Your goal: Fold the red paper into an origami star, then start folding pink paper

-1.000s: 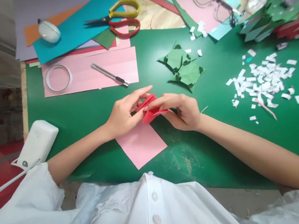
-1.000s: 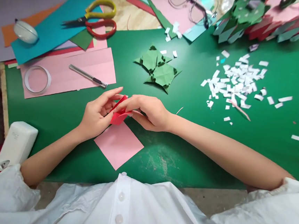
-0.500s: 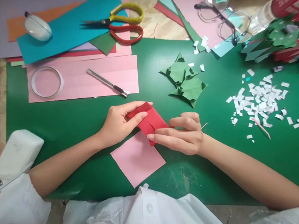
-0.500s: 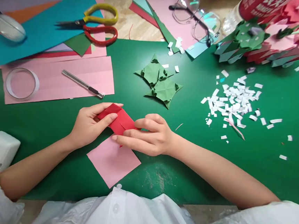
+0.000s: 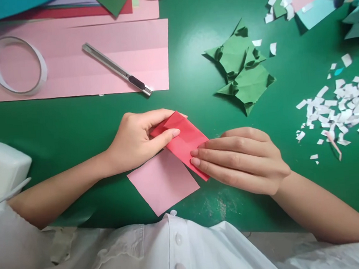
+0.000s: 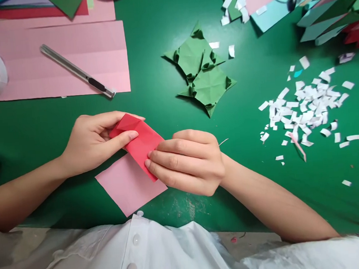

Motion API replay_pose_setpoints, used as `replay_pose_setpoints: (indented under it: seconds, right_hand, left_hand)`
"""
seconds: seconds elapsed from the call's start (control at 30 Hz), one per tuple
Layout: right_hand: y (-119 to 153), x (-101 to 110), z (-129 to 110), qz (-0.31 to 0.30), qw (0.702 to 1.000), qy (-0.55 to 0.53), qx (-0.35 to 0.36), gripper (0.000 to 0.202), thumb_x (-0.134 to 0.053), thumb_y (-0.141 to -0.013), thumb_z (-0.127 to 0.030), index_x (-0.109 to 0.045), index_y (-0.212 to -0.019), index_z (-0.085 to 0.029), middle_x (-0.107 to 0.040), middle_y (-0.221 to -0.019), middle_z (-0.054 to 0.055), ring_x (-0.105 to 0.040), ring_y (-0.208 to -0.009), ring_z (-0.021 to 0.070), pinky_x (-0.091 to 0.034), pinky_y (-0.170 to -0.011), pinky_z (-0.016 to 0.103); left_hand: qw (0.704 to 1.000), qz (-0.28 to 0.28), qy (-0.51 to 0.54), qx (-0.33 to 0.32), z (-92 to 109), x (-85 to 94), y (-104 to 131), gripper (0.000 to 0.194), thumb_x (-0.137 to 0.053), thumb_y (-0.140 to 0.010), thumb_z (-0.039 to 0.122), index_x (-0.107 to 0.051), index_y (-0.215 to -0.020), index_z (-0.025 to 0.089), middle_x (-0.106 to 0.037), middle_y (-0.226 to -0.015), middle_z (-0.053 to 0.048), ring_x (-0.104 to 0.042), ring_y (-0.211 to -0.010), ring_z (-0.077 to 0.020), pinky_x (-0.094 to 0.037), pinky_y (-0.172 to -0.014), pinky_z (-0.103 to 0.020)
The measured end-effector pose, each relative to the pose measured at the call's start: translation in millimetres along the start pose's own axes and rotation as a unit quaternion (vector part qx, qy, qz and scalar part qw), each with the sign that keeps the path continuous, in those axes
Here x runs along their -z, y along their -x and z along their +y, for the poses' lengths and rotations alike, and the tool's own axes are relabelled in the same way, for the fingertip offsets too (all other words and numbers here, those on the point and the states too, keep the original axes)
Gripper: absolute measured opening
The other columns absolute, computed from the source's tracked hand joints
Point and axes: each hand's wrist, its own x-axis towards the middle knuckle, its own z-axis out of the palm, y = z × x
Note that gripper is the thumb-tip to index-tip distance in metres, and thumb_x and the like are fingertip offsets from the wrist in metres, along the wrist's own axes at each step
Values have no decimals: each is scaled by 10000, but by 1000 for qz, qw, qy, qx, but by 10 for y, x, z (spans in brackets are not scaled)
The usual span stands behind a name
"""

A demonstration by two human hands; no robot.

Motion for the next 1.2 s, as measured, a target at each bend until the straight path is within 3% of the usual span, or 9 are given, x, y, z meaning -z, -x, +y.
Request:
replay_pose_setpoints:
  seconds: [0.03, 0.13, 0.23, 0.3, 0.43, 0.63, 0.83, 1.0, 1.2]
  right_hand:
    - [-5, -9, 9, 26, 996, 41, 77, 142, -696, -922, -170, -716, -866, -299, -810, -977, -44, -758, -913, 122, -594, -715, 269]
    - [-34, -49, 31, 61, 981, 94, 158, 190, -664, -927, -136, -713, -811, -278, -801, -911, -17, -740, -878, 129, -597, -698, 260]
    - [-57, -78, 29, 61, 980, 97, 162, 197, -629, -945, -119, -712, -815, -241, -787, -867, 12, -711, -796, 131, -580, -664, 266]
    - [-60, -81, 21, 54, 982, 92, 156, 175, -627, -950, -118, -701, -833, -224, -785, -886, 31, -713, -814, 143, -568, -670, 284]
    - [-51, -94, 40, 55, 987, 76, 129, 148, -606, -971, -125, -667, -876, -220, -785, -926, 33, -736, -899, 164, -561, -705, 305]
    - [-60, -217, 150, 161, 982, 33, 94, 84, -643, -944, -174, -642, -899, -245, -764, -804, -3, -675, -658, 144, -547, -531, 283]
    - [-125, -307, 65, 240, 968, -52, -50, 194, -717, -850, -64, -642, -935, -222, -685, -709, -23, -593, -548, 108, -479, -506, 276]
    - [-137, -333, -13, 229, 946, -85, -213, 197, -701, -906, -185, -555, -784, -233, -625, -703, -18, -562, -584, 125, -433, -519, 295]
    - [-112, -397, -23, 233, 922, -141, -276, 226, -674, -947, -274, -528, -778, -239, -663, -762, -12, -641, -655, 147, -526, -560, 307]
  left_hand:
    - [1000, 3, -12, -5, 1, -2, -1, 188, -643, -915, 312, -787, -1006, 231, -751, -805, 41, -615, -637, -85, -473, -582, -197]
    - [999, 7, -50, -15, 9, -3, 0, 178, -619, -918, 306, -773, -911, 217, -699, -705, 45, -551, -576, -76, -427, -550, -209]
    - [999, -6, -44, -10, 15, 0, 3, 164, -626, -912, 301, -764, -902, 212, -693, -690, 49, -562, -580, -73, -453, -564, -205]
    - [1000, -27, 4, 0, 12, 2, 6, 141, -666, -886, 284, -766, -961, 219, -748, -803, 41, -648, -670, -86, -529, -627, -197]
    - [990, -69, 117, 24, -4, 11, 3, 271, -727, -836, 254, -750, -1105, 250, -787, -1023, 32, -755, -912, -136, -636, -773, -215]
    - [986, -74, 146, 12, -23, 40, -29, 210, -717, -854, 170, -756, -1046, 243, -794, -1021, 35, -766, -921, -119, -637, -799, -177]
    - [972, -93, 215, 26, -26, 31, -39, 126, -719, -894, 219, -749, -1014, 241, -789, -962, 25, -797, -823, -148, -680, -749, -229]
    - [970, -87, 225, 33, -7, 19, -35, 105, -705, -917, 244, -753, -1010, 232, -782, -950, 19, -806, -810, -164, -702, -738, -240]
    - [969, -75, 234, 31, -12, 8, -36, 109, -741, -902, 274, -762, -991, 216, -785, -936, 9, -810, -807, -185, -712, -739, -252]
